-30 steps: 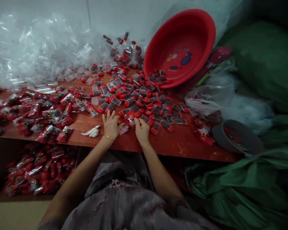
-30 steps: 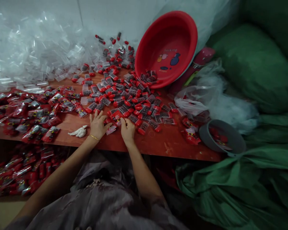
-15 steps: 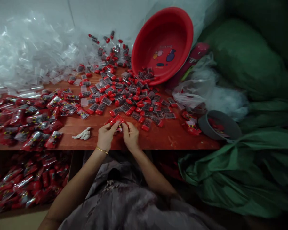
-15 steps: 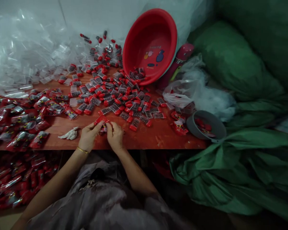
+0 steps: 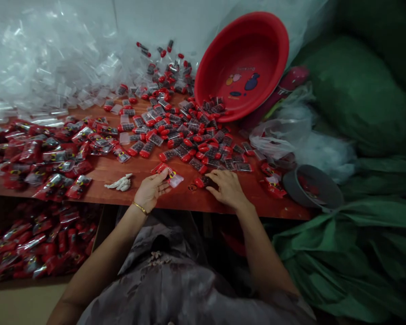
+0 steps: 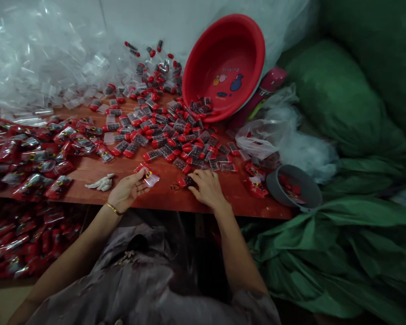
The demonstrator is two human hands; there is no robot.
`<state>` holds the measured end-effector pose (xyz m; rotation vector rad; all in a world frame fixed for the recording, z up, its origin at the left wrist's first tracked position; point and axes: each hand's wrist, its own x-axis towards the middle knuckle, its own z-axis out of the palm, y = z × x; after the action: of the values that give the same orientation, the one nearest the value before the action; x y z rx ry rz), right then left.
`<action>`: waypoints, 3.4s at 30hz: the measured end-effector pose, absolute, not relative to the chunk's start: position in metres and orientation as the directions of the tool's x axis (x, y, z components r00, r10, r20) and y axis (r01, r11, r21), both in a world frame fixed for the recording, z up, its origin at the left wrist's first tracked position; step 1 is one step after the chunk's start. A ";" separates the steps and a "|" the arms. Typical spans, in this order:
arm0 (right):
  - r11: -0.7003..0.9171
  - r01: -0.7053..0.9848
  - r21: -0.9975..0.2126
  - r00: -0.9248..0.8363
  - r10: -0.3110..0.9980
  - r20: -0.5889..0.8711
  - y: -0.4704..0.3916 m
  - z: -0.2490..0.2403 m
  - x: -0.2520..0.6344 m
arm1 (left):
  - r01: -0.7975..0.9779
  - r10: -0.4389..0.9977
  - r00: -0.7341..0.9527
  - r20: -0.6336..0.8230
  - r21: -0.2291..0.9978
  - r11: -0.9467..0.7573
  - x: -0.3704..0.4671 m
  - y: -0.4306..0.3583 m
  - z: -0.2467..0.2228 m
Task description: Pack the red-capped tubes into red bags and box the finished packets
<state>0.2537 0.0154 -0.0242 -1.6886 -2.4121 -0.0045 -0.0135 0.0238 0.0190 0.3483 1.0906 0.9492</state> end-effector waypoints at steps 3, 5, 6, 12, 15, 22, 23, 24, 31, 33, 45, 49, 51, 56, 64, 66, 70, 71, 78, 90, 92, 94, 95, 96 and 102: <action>0.362 0.925 -0.114 -0.345 0.928 0.143 0.016 -0.023 0.245 | -0.475 0.795 0.107 -0.597 0.672 0.568 -0.017 0.022 0.017; 0.357 0.923 -0.144 -0.339 0.931 0.135 0.017 -0.025 0.241 | -0.475 0.800 0.087 -0.594 0.681 0.558 -0.019 0.021 0.018; 0.358 0.920 -0.161 -0.339 0.931 0.135 0.017 -0.026 0.239 | -0.476 0.802 0.074 -0.593 0.685 0.551 -0.020 0.020 0.018; 0.405 0.867 -0.289 -0.327 0.902 0.282 0.001 -0.037 0.215 | -0.489 0.805 0.044 -0.592 0.690 0.534 -0.020 0.017 0.019; 0.425 0.784 -0.452 -0.255 0.885 0.389 -0.014 -0.033 0.199 | -0.493 0.805 0.054 -0.591 0.686 0.536 -0.020 0.016 0.018; 0.481 0.643 -0.596 -0.215 0.860 0.463 -0.039 -0.008 0.178 | -0.462 0.840 0.072 -0.537 0.729 0.505 -0.023 0.013 0.020; 0.492 0.631 -0.600 -0.230 0.857 0.461 -0.041 -0.005 0.177 | -0.454 0.846 0.069 -0.528 0.739 0.499 -0.023 0.012 0.021; 0.501 0.621 -0.602 -0.249 0.855 0.455 -0.042 -0.003 0.176 | -0.445 0.850 0.071 -0.521 0.746 0.495 -0.023 0.011 0.022; 0.529 0.588 -0.612 -0.372 0.849 0.375 -0.044 0.006 0.170 | -0.380 0.862 0.128 -0.490 0.779 0.499 -0.025 0.007 0.028; 0.512 0.591 -0.623 -0.358 0.859 0.367 -0.042 0.005 0.171 | -0.368 0.864 0.147 -0.481 0.785 0.499 -0.026 0.007 0.028; 0.416 0.585 -0.696 -0.213 0.907 0.364 -0.045 -0.009 0.164 | -0.382 0.861 0.094 -0.499 0.781 0.494 -0.024 0.010 0.024; 0.401 0.591 -0.700 -0.203 0.914 0.352 -0.043 -0.011 0.162 | -0.358 0.884 0.089 -0.459 0.814 0.458 -0.021 0.009 0.022; 0.416 0.592 -0.690 -0.203 0.906 0.372 -0.042 -0.011 0.162 | -0.356 0.892 0.070 -0.447 0.824 0.441 -0.019 0.008 0.022; 0.362 0.482 -0.798 -0.183 0.932 0.312 -0.047 -0.015 0.162 | -0.395 0.884 0.031 -0.467 0.806 0.440 -0.019 0.010 0.023; -0.172 -0.055 -0.984 -0.162 0.973 -0.161 -0.053 -0.017 0.149 | -0.419 0.874 0.038 -0.484 0.787 0.454 -0.019 0.011 0.025; -0.285 -0.117 -0.951 -0.194 0.946 -0.260 -0.052 -0.016 0.147 | -0.401 0.891 0.062 -0.450 0.806 0.435 -0.019 0.011 0.025; -0.407 -0.144 -0.902 -0.253 0.896 -0.365 -0.049 -0.016 0.146 | -0.337 0.917 0.114 -0.382 0.853 0.397 -0.020 0.010 0.023; -0.419 -0.141 -0.897 -0.267 0.888 -0.373 -0.048 -0.015 0.146 | -0.320 0.920 0.130 -0.369 0.863 0.391 -0.020 0.009 0.023; -0.370 -0.156 -0.916 -0.159 0.925 -0.346 -0.044 -0.015 0.145 | -0.234 0.934 0.172 -0.313 0.908 0.347 -0.021 0.010 0.022; -0.115 0.042 -0.993 0.141 0.984 -0.108 -0.039 -0.010 0.124 | -0.341 0.929 0.179 -0.324 0.866 0.367 0.007 -0.004 0.009; -0.110 0.064 -0.992 0.145 0.984 -0.099 -0.038 -0.008 0.119 | -0.389 0.939 0.155 -0.308 0.854 0.345 0.010 -0.006 0.007; -0.148 0.047 -0.988 0.085 0.986 -0.143 -0.036 -0.007 0.116 | -0.417 0.937 0.150 -0.314 0.840 0.348 0.010 -0.005 0.007; -0.160 0.042 -0.986 0.073 0.985 -0.157 -0.035 -0.006 0.115 | -0.420 0.934 0.157 -0.320 0.835 0.357 0.010 -0.005 0.007; -0.165 0.041 -0.985 0.077 0.984 -0.162 -0.033 -0.006 0.114 | -0.413 0.930 0.166 -0.327 0.833 0.367 0.010 -0.004 0.007; -0.175 0.026 -0.984 0.067 0.983 -0.173 -0.021 -0.008 0.107 | -0.434 0.935 0.146 -0.322 0.828 0.354 0.007 0.004 0.014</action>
<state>0.1072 -0.0207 -0.0083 -1.3903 -1.0967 1.2723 0.0067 0.0043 0.0139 0.6444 0.9644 1.0905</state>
